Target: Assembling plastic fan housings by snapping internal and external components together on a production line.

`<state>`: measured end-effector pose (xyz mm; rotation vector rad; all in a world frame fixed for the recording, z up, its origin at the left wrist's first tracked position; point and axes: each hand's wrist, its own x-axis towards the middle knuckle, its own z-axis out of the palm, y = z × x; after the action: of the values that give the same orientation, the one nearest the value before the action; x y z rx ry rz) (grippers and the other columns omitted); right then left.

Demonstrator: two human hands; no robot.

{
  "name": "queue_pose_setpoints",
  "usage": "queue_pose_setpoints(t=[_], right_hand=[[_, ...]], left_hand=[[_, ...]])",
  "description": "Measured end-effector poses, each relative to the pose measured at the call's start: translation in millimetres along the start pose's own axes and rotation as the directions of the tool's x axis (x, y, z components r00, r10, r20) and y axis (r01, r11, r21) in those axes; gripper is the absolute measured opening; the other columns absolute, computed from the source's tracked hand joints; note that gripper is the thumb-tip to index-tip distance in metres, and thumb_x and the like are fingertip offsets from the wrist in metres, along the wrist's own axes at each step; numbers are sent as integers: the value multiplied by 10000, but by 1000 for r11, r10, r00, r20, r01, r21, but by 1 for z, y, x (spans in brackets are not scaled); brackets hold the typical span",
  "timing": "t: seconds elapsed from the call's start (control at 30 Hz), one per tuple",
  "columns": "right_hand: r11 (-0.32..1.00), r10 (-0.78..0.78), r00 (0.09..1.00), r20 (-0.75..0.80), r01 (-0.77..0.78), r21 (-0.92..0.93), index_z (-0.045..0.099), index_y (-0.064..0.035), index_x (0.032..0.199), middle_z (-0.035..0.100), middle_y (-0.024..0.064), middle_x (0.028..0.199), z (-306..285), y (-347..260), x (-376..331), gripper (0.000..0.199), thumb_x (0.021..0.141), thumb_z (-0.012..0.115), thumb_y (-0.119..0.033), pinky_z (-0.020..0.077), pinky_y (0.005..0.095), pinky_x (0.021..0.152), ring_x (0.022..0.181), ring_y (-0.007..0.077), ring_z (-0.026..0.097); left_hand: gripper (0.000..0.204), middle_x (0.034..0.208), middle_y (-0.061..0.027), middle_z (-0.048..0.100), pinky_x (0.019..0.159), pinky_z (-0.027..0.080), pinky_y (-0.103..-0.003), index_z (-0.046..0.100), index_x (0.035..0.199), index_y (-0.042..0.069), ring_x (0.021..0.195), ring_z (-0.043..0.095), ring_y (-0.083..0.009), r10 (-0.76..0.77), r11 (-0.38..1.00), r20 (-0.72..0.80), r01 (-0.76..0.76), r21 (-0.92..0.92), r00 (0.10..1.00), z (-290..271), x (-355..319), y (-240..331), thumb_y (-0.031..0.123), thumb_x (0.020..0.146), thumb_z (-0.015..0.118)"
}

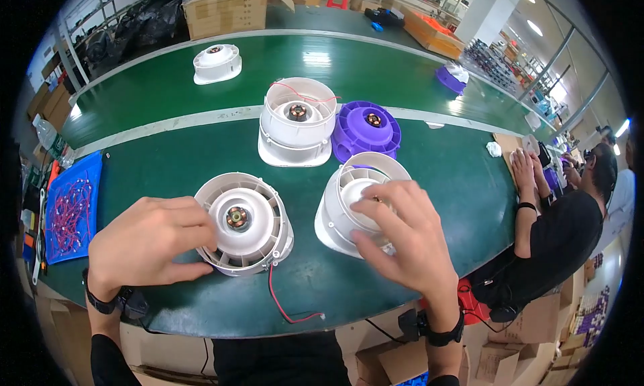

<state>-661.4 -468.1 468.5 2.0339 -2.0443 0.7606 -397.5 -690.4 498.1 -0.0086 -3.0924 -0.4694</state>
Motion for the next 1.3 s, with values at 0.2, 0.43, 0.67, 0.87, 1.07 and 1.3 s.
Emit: queue_pose_setpoints(t=[0.2,0.43,0.67,0.87,1.07,1.3], right_hand=[[987,100,994,-52,-106,-121,623,-75,1240,540,232,1359,7,3,16,559,757,826,-269,438,511,1022,1256,455,509],[965,248,969,-7,-248,-86,587,-91,1312,535,241,1378,16,12,17,662,760,824,-369,440,496,1036,1276,411,517],[948,267,964,17,-259,-187,576,-84,1341,560,237,1348,15,10,21,720,748,834,-399,473,477,1002,1219,412,550],[950,267,961,79,-249,-187,564,-72,1352,577,234,1323,3,8,20,748,737,838,-398,478,479,993,1168,413,580],[963,242,968,69,-232,-135,563,-79,1343,588,181,1317,-2,8,19,722,733,833,-354,483,462,991,1179,387,573],[970,229,970,81,-220,-106,558,-83,1335,582,170,1323,-1,8,16,700,741,825,-339,470,454,1010,1201,373,558]], left_hand=[[571,1332,-154,531,971,479,-456,631,1106,91,1226,519,-396,28,1000,-132,-27,13,991,-1,8,10,331,652,880],[1017,1547,-261,358,1136,345,-528,427,1482,91,1420,363,-481,3,1000,-247,-1,9,969,17,25,-6,497,662,872],[1026,1522,-280,385,1121,371,-502,409,1490,67,1383,423,-462,-25,994,-151,8,-113,988,24,26,-14,498,674,857],[1030,1499,-270,414,1108,388,-492,406,1486,44,1347,456,-459,22,991,-163,-43,-127,986,24,29,-16,477,668,859],[1031,1491,-258,428,1092,412,-475,402,1486,34,1337,470,-445,22,993,-160,-41,-115,987,24,29,-17,459,664,857],[1040,1503,-257,415,1096,410,-479,391,1493,37,1349,461,-446,15,993,-152,-32,-115,988,24,29,-17,448,658,855]])
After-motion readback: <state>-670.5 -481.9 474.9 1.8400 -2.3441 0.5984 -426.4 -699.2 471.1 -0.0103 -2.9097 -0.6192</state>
